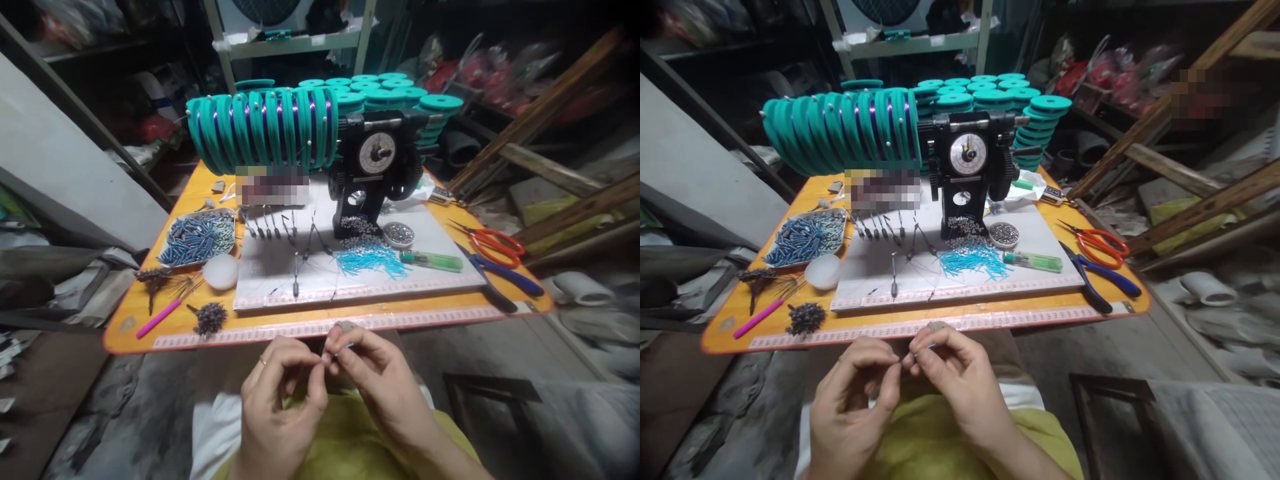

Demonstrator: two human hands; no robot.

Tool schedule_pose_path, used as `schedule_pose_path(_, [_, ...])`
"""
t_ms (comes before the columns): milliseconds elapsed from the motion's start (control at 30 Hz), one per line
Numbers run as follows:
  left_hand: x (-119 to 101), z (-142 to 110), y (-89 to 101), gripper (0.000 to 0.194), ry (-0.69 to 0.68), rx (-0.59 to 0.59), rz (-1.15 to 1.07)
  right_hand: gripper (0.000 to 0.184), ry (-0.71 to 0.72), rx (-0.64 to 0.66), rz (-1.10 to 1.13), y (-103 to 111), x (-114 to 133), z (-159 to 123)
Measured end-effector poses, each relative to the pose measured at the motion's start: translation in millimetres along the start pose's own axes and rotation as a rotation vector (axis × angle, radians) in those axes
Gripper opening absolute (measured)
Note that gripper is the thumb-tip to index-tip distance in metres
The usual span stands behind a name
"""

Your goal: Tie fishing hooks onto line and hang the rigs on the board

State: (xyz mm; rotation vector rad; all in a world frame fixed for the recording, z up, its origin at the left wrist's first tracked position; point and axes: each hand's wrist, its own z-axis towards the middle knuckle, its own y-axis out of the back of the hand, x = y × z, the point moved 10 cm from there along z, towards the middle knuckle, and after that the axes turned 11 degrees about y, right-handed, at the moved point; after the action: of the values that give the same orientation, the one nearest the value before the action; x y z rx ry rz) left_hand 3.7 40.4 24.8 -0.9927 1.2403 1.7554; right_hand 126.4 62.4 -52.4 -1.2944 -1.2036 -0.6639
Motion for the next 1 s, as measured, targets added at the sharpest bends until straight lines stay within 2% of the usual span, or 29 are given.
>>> schedule_pose_path(100, [-10.0,0.5,-0.2,0.012,-0.050,0.000,0.029,0.053,0.005,0.000,-0.036,-0.1,2.5,-1.1])
schedule_pose_path(233, [-21.2,0.6,1.8,0.014,-0.152,-0.015,0.041,0.048,0.086,-0.047,-0.114,2.8,15.8,-0.5])
schedule_pose_path(333, [-17.3,1.7,4.2,0.021,-0.176,-0.035,0.045,0.049,0.099,-0.038,-0.126,1.1,19.9,1.0])
schedule_pose_path(500, [-14.0,0.5,0.8,0.018,-0.221,-0.015,0.057,0.046,0.148,-0.018,-0.196,2.5,22.0,0.0])
schedule_pose_path(767, [-18.1,1.7,-7.7,0.015,-0.199,0.033,0.078,0.043,0.225,-0.003,-0.336,4.0,26.5,-3.7])
schedule_pose_path(1000, [-17.5,2.0,-6.3,0.015,-0.190,0.051,0.111,0.037,0.281,0.001,-0.425,1.6,37.2,-4.5])
